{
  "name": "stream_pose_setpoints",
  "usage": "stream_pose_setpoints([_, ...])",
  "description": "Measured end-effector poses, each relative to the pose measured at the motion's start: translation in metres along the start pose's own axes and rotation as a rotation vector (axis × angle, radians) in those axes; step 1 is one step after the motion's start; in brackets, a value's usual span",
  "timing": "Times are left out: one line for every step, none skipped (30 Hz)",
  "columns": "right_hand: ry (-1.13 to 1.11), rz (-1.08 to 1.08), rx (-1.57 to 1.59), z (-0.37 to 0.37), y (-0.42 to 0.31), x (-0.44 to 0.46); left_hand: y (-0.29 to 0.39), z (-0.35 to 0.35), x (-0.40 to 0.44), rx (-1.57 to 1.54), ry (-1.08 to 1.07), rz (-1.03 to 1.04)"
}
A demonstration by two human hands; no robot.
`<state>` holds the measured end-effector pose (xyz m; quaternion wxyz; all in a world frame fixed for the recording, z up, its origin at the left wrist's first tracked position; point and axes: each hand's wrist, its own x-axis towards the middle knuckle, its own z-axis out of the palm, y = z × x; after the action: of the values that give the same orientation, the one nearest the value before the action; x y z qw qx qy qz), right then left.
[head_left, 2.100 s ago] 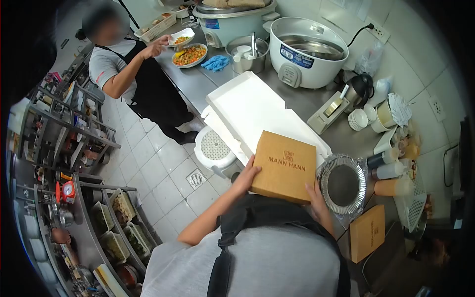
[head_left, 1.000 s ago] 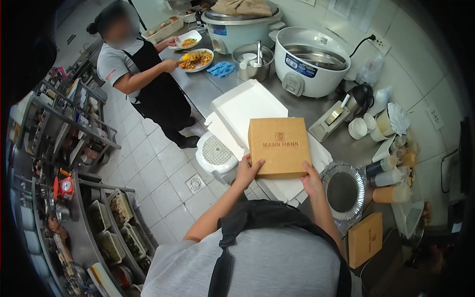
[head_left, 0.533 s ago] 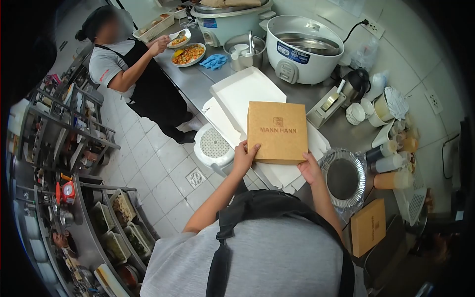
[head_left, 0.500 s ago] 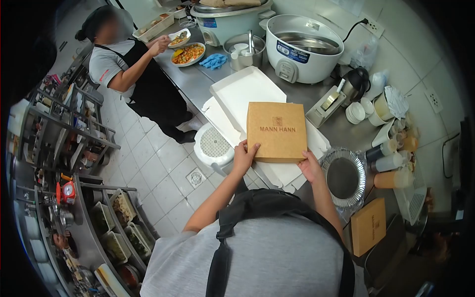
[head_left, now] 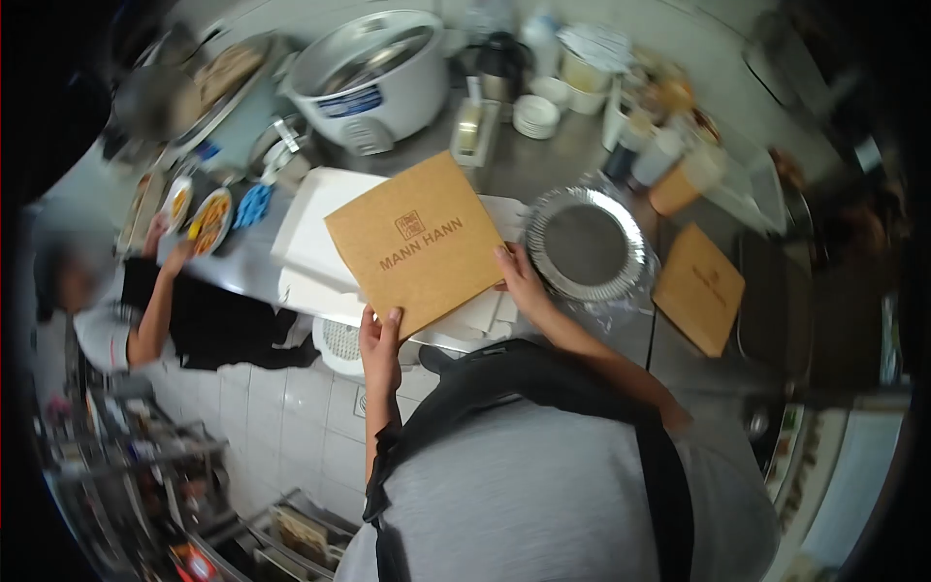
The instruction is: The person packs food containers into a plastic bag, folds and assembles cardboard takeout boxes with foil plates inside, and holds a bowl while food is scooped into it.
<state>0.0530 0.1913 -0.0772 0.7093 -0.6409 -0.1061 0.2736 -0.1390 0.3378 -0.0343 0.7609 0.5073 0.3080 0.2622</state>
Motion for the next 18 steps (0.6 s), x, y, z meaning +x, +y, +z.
stream_pose_setpoints([0.051, 0.032, 0.143, -0.004, -0.009, -0.006, 0.002, 0.009, -0.002, 0.005, -0.026, 0.014])
stream_pose_setpoints([0.053, 0.022, 0.177, -0.014, -0.019, -0.01, 0.004, 0.018, -0.003, 0.007, -0.047, 0.03])
stream_pose_setpoints([0.051, 0.012, 0.209, -0.023, -0.03, -0.014, 0.005, 0.026, -0.004, 0.016, -0.105, 0.015])
stream_pose_setpoints([0.04, 0.004, 0.24, -0.031, -0.04, -0.017, 0.007, 0.033, -0.004, 0.024, -0.156, 0.004])
stream_pose_setpoints([0.123, -0.047, 0.24, -0.042, -0.053, -0.022, 0.009, 0.04, -0.005, 0.032, -0.198, -0.004])
stream_pose_setpoints([0.18, -0.08, 0.194, -0.061, -0.063, -0.027, 0.013, 0.049, -0.006, 0.068, -0.272, -0.024])
stream_pose_setpoints([0.228, -0.111, 0.147, -0.089, -0.072, -0.033, 0.017, 0.058, -0.007, 0.103, -0.336, -0.039])
stream_pose_setpoints([0.306, -0.192, 0.133, -0.126, -0.077, -0.04, 0.019, 0.065, -0.007, 0.136, -0.389, -0.052])
stream_pose_setpoints([0.385, -0.244, 0.136, -0.171, -0.076, -0.044, 0.016, 0.066, -0.006, 0.357, -0.393, 0.066])
stream_pose_setpoints([0.377, -0.399, 0.21, -0.211, -0.087, -0.061, 0.012, 0.064, -0.005, 0.581, -0.386, 0.178])
stream_pose_setpoints([0.549, -0.386, 0.156, -0.246, -0.1, -0.085, 0.008, 0.061, -0.004, 0.743, -0.334, 0.229])
stream_pose_setpoints([0.613, -0.427, 0.063, -0.287, -0.102, -0.109, 0.005, 0.05, -0.001, 0.899, -0.381, 0.283])
stream_pose_setpoints([0.921, -0.231, 0.104, -0.315, -0.107, -0.126, 0.002, 0.037, 0.006, 1.054, -0.435, 0.338])
stream_pose_setpoints([1.018, -0.262, -0.009, -0.331, -0.105, -0.145, 0.0, 0.029, 0.01, 1.207, -0.494, 0.394])
stream_pose_setpoints([1.08, -0.2, -0.046, -0.345, -0.099, -0.16, -0.002, 0.025, 0.009, 1.264, -0.504, 0.34])
stream_pose_setpoints([1.143, -0.134, -0.086, -0.361, -0.089, -0.173, -0.003, 0.025, 0.008, 1.275, -0.539, 0.333])
stream_pose_setpoints([1.095, -0.069, -0.094, -0.387, -0.071, -0.183, -0.004, 0.028, 0.007, 1.285, -0.577, 0.325])
stream_pose_setpoints([1.048, -0.004, -0.102, -0.417, -0.046, -0.19, -0.006, 0.031, 0.008, 1.294, -0.616, 0.317])
